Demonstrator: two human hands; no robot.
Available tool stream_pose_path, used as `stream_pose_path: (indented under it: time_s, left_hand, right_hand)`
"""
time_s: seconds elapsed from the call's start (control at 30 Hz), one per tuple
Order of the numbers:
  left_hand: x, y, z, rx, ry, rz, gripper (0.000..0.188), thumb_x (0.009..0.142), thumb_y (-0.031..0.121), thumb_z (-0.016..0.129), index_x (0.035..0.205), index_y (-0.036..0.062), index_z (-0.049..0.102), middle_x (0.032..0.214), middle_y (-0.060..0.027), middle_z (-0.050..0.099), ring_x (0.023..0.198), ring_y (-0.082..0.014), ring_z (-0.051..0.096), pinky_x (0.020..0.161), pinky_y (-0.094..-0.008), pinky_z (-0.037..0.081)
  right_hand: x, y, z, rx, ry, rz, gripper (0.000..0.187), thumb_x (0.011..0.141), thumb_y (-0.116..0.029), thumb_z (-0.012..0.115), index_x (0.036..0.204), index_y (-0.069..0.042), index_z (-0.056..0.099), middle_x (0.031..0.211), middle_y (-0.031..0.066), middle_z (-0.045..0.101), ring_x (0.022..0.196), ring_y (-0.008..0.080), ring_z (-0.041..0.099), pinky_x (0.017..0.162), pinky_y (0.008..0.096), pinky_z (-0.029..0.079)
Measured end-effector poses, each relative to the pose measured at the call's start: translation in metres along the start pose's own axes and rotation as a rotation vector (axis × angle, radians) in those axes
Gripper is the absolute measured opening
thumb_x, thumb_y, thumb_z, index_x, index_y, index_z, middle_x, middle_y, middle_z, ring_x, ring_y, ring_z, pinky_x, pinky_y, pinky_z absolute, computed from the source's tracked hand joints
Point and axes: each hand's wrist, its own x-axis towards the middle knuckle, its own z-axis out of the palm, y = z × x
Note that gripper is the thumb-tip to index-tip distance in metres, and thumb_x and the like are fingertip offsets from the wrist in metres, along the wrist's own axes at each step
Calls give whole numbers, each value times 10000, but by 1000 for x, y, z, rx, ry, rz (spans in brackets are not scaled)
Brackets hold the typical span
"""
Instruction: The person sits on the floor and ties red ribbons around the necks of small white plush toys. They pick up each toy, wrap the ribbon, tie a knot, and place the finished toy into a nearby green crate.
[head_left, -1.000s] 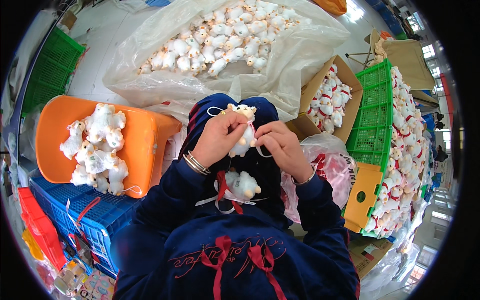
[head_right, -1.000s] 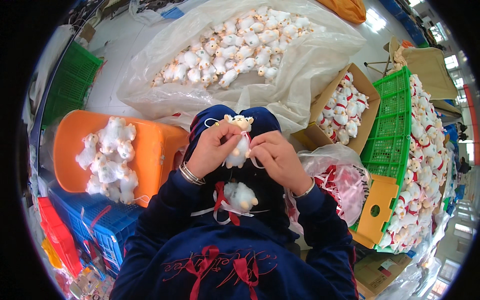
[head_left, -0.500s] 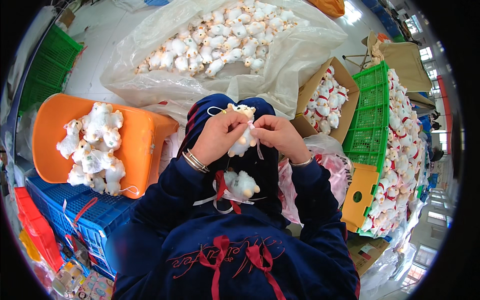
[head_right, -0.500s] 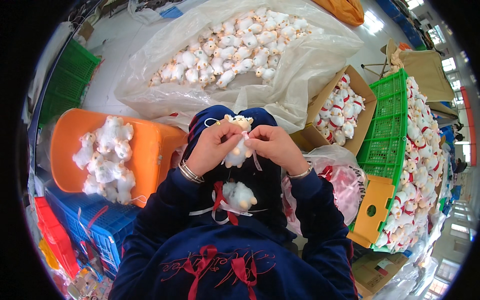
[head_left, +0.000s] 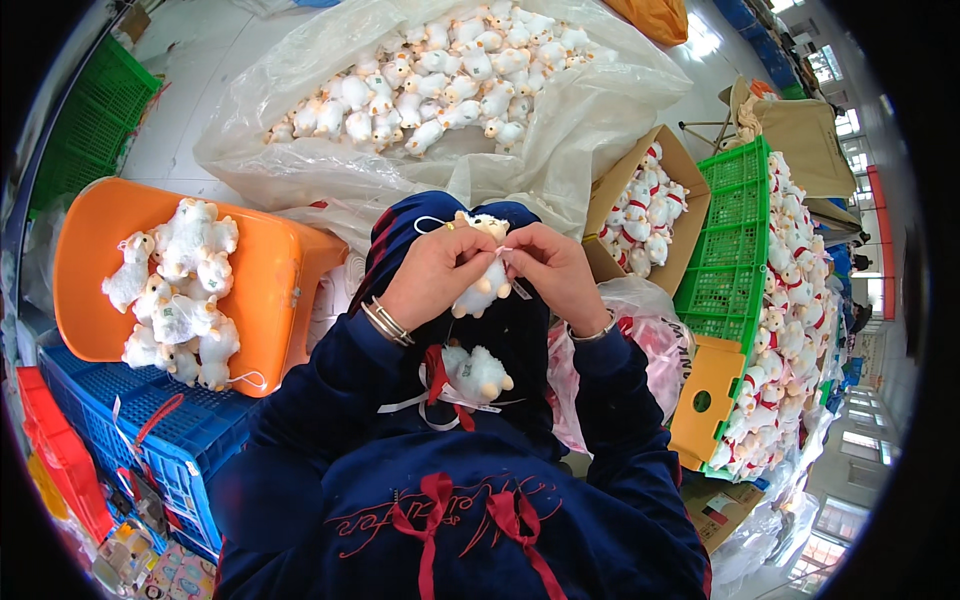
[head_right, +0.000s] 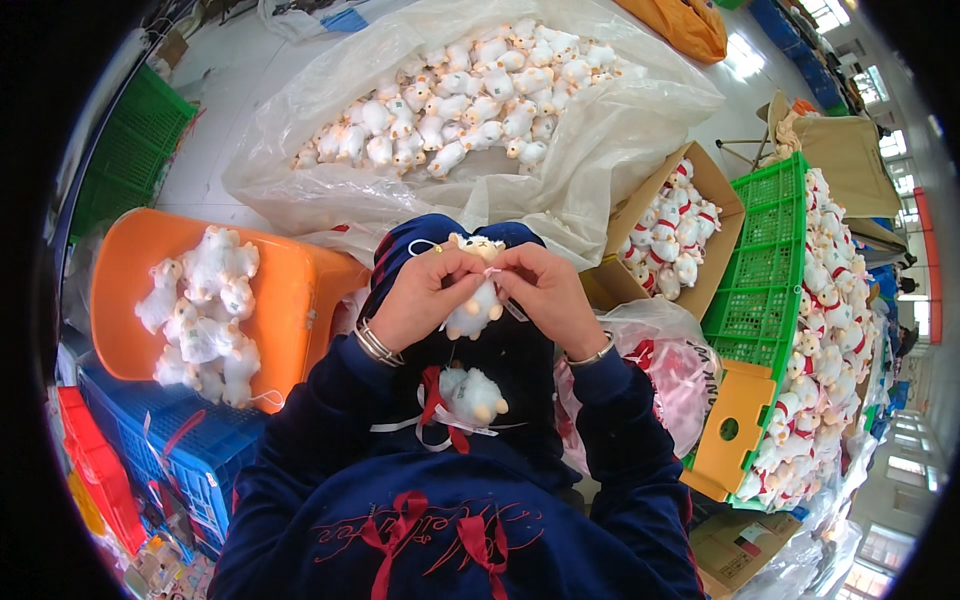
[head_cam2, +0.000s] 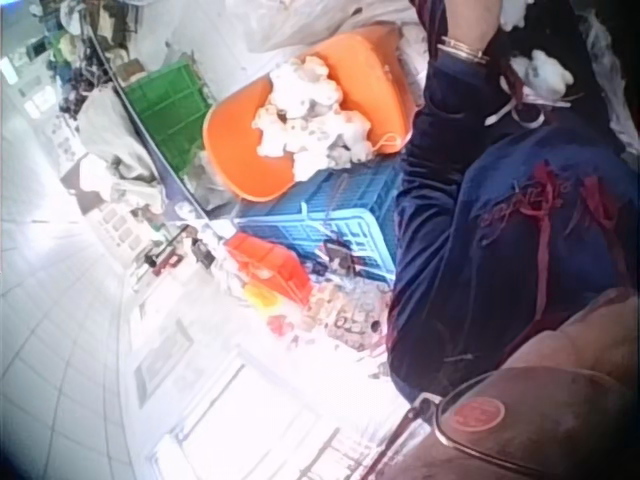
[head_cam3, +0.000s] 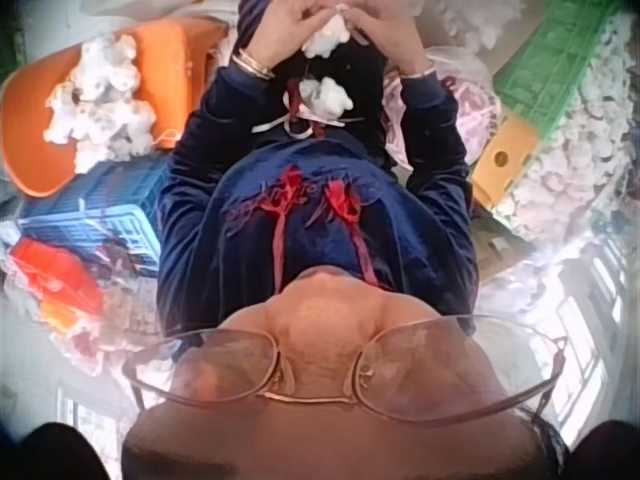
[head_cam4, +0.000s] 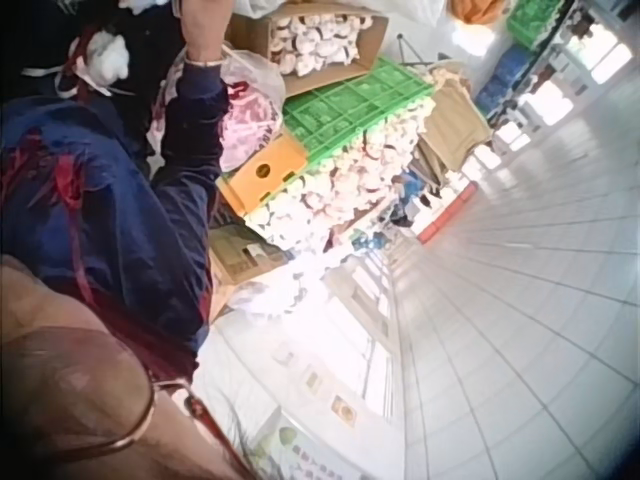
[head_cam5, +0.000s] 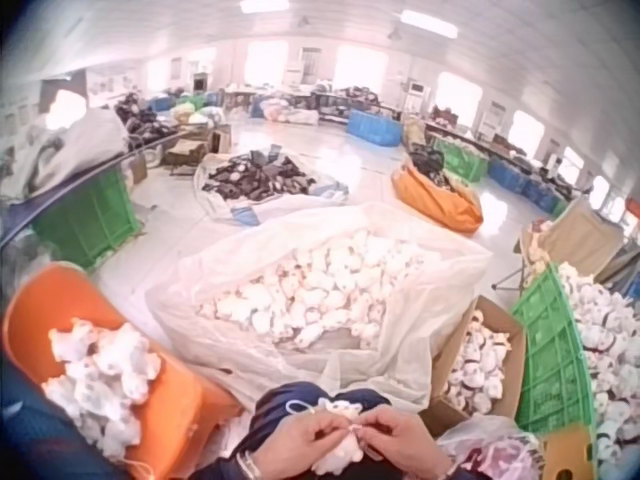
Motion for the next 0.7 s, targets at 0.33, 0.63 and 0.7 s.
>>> stream_pose_path:
  time_s: [0.33,0.63,0.7]
  left_hand:
    - [6,2,-7,-33,-92,117,101,923,101,664,980,36,715,799,-105,686,713,-223,655,692,-319,518]
    - [8,2,-2,137,-25,102,121,905,108,688,949,-3,710,776,-142,686,680,-215,637,653,-327,504]
    - [8,5,2,159,17,49,150,882,157,691,902,10,720,770,-174,686,700,-336,668,656,-395,522]
  right_hand:
    - [10,-32,6,-198,-31,116,113,981,-97,591,1020,-2,639,774,9,647,635,77,600,594,240,487]
    - [14,-37,19,-670,4,-69,163,1008,-185,539,967,-36,591,868,176,667,803,373,648,689,434,507]
    - [8,-42,28,-791,76,-113,167,1013,-194,529,964,-46,588,915,193,661,882,423,623,723,475,498]
